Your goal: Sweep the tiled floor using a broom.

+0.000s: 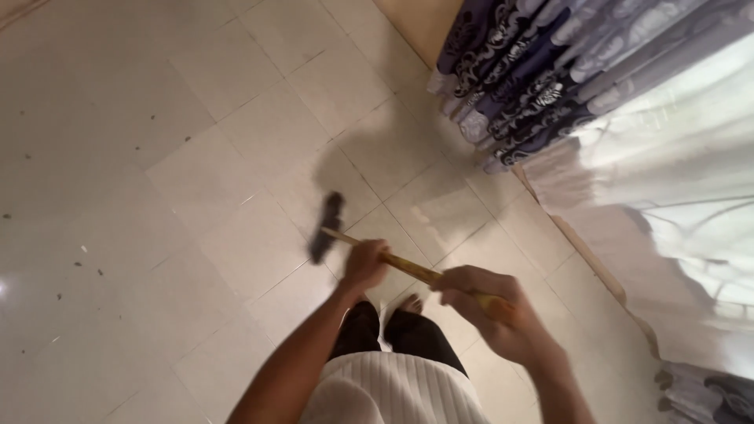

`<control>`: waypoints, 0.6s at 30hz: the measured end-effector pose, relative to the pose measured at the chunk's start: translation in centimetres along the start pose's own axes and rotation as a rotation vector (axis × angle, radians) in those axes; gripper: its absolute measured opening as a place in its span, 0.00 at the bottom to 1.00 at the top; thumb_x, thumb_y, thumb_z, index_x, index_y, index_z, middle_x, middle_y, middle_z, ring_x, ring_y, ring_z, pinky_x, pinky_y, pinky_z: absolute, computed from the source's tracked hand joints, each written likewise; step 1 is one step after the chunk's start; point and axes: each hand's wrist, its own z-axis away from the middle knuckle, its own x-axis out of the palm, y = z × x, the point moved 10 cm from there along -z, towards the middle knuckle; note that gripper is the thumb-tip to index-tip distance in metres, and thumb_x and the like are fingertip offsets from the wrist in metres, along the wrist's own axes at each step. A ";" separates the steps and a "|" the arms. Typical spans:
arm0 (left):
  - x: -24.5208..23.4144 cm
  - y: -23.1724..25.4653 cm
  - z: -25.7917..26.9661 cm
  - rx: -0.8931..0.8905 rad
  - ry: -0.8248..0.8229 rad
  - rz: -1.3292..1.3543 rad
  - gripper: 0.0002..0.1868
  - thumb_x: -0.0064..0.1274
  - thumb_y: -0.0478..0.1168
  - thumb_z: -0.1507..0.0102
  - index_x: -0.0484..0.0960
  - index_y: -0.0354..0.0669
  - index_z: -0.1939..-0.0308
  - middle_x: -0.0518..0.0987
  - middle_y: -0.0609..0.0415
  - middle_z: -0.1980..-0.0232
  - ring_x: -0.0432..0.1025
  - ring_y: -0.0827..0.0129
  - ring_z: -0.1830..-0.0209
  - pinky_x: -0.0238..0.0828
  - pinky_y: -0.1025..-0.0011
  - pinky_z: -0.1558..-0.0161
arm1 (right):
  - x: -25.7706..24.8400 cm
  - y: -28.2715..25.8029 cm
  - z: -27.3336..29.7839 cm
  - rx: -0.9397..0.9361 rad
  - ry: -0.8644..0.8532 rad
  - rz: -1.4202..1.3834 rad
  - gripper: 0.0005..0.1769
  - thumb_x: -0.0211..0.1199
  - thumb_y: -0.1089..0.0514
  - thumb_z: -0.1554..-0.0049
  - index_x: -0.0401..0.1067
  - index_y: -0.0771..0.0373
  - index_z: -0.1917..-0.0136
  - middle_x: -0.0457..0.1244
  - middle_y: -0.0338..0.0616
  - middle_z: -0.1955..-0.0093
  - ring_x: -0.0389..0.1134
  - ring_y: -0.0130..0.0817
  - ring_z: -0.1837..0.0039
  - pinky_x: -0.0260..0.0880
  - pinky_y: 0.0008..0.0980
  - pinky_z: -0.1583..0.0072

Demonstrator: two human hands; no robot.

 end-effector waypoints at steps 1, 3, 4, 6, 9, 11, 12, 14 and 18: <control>-1.6 -2.5 0.0 -0.002 0.127 -0.034 0.12 0.48 0.42 0.35 0.76 0.42 0.72 0.76 0.47 0.69 0.72 0.54 0.65 0.67 0.49 0.58 | 1.1 0.1 -0.9 -0.012 -0.026 -0.065 0.11 0.61 0.58 0.41 0.80 0.65 0.49 0.75 0.45 0.53 0.77 0.35 0.55 0.79 0.32 0.52; -3.6 -6.0 -0.8 -0.066 0.135 -0.118 0.14 0.45 0.41 0.33 0.77 0.42 0.72 0.78 0.47 0.72 0.73 0.55 0.67 0.63 0.48 0.44 | 2.2 0.7 -2.0 -0.022 -0.046 -0.051 0.12 0.60 0.59 0.40 0.80 0.67 0.49 0.74 0.47 0.49 0.76 0.36 0.51 0.78 0.33 0.49; -4.7 -8.0 -0.9 -0.126 0.138 -0.205 0.17 0.42 0.41 0.31 0.79 0.42 0.72 0.79 0.47 0.74 0.75 0.55 0.68 0.59 0.48 0.31 | 2.9 1.0 -2.6 -0.031 -0.060 -0.039 0.12 0.60 0.60 0.39 0.80 0.69 0.48 0.74 0.49 0.46 0.76 0.37 0.48 0.76 0.33 0.46; -5.2 -7.1 -1.1 0.010 0.296 -0.336 0.13 0.45 0.41 0.34 0.79 0.43 0.73 0.78 0.47 0.74 0.74 0.51 0.66 0.59 0.45 0.37 | 1.5 3.2 -1.9 -0.020 -0.067 -0.148 0.14 0.58 0.60 0.38 0.79 0.69 0.45 0.74 0.51 0.49 0.75 0.38 0.49 0.78 0.34 0.46; -6.0 0.7 -1.8 0.089 0.344 -0.348 0.13 0.49 0.42 0.36 0.79 0.42 0.73 0.77 0.47 0.74 0.73 0.50 0.66 0.62 0.46 0.45 | -4.2 5.6 -0.5 -0.170 -0.002 -0.254 0.14 0.55 0.59 0.35 0.78 0.67 0.45 0.74 0.53 0.49 0.77 0.38 0.52 0.79 0.35 0.50; -4.0 7.1 -2.3 0.022 0.227 -0.216 0.15 0.50 0.43 0.34 0.79 0.40 0.74 0.77 0.46 0.74 0.73 0.54 0.68 0.65 0.49 0.48 | -9.8 4.8 2.2 -0.316 0.069 -0.253 0.13 0.54 0.57 0.34 0.78 0.66 0.48 0.74 0.53 0.46 0.79 0.36 0.53 0.80 0.34 0.55; -2.2 11.1 -2.6 0.061 0.164 -0.098 0.11 0.51 0.41 0.35 0.81 0.42 0.72 0.78 0.50 0.74 0.74 0.58 0.70 0.67 0.51 0.53 | -13.7 3.9 3.9 -0.330 0.189 -0.236 0.15 0.52 0.55 0.31 0.77 0.63 0.51 0.73 0.51 0.50 0.78 0.38 0.54 0.80 0.39 0.51; 1.5 18.3 -3.7 0.119 0.097 0.021 0.08 0.52 0.39 0.37 0.83 0.44 0.70 0.79 0.53 0.75 0.74 0.62 0.73 0.69 0.54 0.58 | -21.7 5.0 7.6 -0.350 0.325 -0.208 0.18 0.50 0.53 0.28 0.76 0.61 0.54 0.72 0.50 0.54 0.77 0.39 0.55 0.81 0.45 0.46; 12.0 30.8 -4.4 0.331 -0.159 0.032 0.09 0.51 0.42 0.37 0.81 0.45 0.69 0.80 0.50 0.73 0.76 0.57 0.71 0.68 0.52 0.50 | -28.1 8.3 11.7 -0.312 0.194 -0.399 0.22 0.53 0.49 0.27 0.76 0.61 0.58 0.69 0.43 0.64 0.75 0.42 0.56 0.76 0.47 0.37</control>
